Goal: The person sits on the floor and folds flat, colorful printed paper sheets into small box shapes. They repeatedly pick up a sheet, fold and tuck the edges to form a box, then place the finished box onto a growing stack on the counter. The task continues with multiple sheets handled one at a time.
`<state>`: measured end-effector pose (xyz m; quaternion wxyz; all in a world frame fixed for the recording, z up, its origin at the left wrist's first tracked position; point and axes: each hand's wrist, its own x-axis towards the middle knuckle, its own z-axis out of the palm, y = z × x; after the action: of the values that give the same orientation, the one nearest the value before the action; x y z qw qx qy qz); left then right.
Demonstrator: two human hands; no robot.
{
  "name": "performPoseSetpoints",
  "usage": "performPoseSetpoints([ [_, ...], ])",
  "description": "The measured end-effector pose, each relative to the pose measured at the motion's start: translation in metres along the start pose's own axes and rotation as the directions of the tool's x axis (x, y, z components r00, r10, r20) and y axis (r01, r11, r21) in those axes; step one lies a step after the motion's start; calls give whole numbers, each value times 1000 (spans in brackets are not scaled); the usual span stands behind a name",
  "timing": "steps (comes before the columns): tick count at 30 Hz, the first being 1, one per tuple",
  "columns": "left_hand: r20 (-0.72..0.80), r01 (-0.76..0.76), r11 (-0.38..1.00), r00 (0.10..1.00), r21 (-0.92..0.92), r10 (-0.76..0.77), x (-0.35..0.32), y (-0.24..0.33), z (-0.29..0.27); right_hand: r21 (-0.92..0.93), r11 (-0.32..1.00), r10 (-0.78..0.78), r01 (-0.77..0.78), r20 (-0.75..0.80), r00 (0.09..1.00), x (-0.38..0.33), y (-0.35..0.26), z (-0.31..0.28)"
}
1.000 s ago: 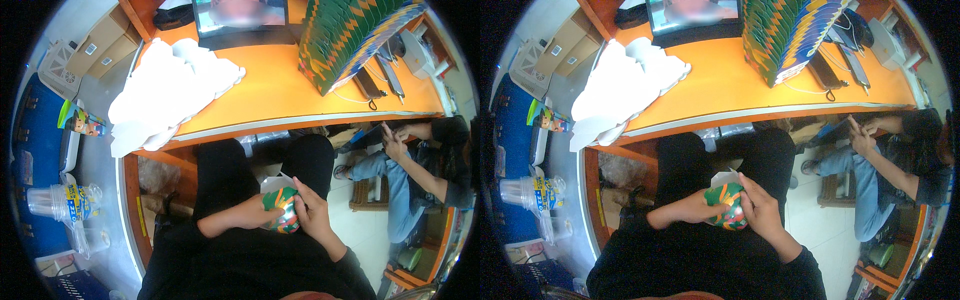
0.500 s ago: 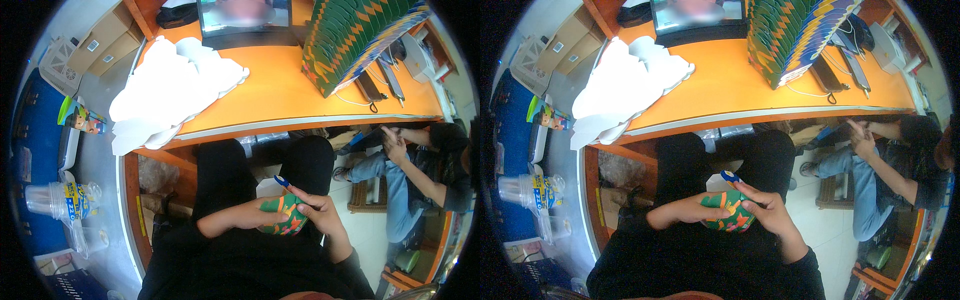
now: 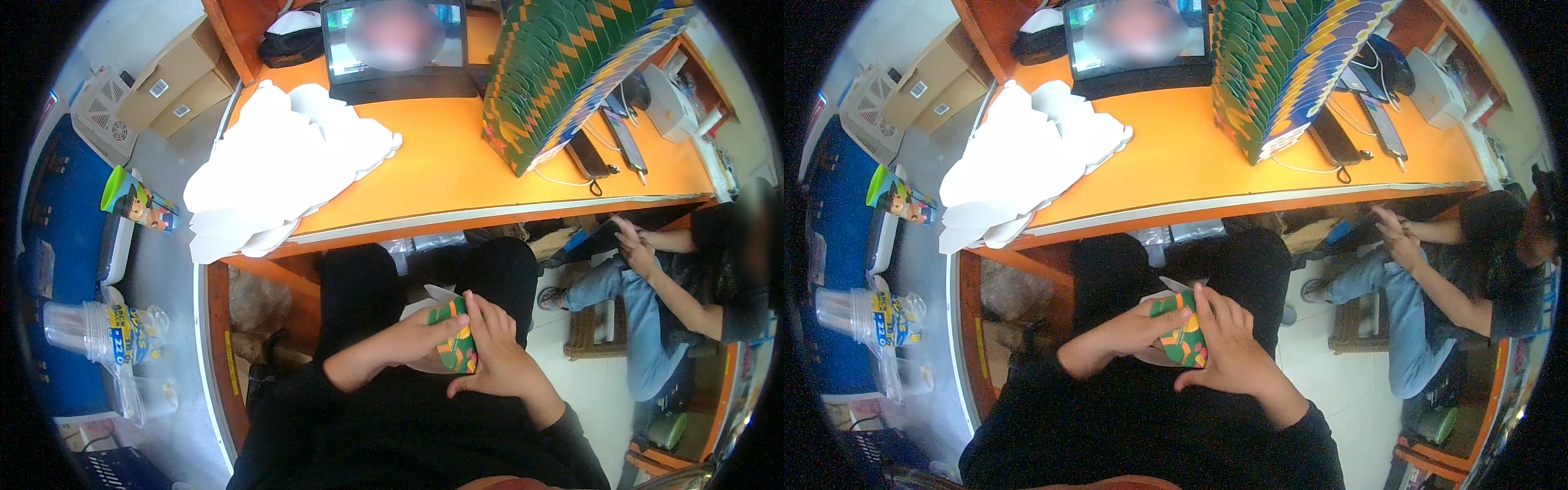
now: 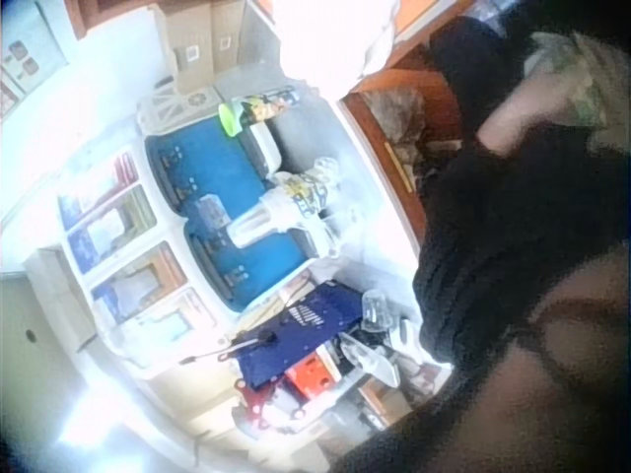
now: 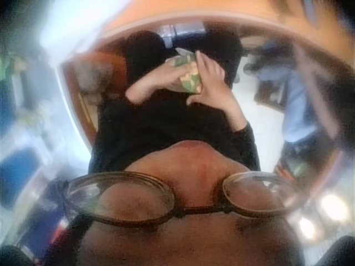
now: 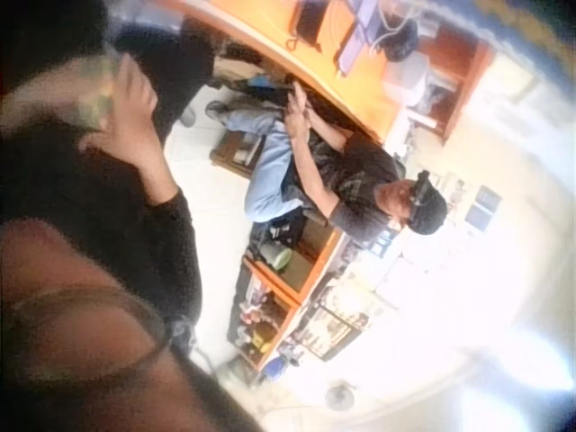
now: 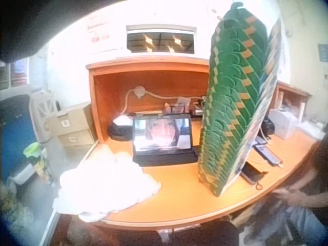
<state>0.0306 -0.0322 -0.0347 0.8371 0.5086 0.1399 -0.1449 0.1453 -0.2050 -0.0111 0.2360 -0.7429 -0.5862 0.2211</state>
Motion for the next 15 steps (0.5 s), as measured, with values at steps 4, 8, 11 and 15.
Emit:
performPoseSetpoints([
  [4, -5, -497, 799, 848, 339, 529, -22, 32, 0, 59, 997, -42, 58, -239, 970, 2, 12, -19],
  [8, -56, -670, 577, 629, 467, 776, -35, 50, -9, 785, 593, 218, 180, -371, 903, -12, 16, -41],
  [11, 129, -672, 647, 723, 361, 679, -21, 50, 7, 703, 594, 26, 390, -502, 865, 7, 0, -53],
  [15, 124, -688, 643, 709, 337, 694, -9, 49, 31, 669, 664, -46, 334, -410, 911, 15, 1, -46],
])
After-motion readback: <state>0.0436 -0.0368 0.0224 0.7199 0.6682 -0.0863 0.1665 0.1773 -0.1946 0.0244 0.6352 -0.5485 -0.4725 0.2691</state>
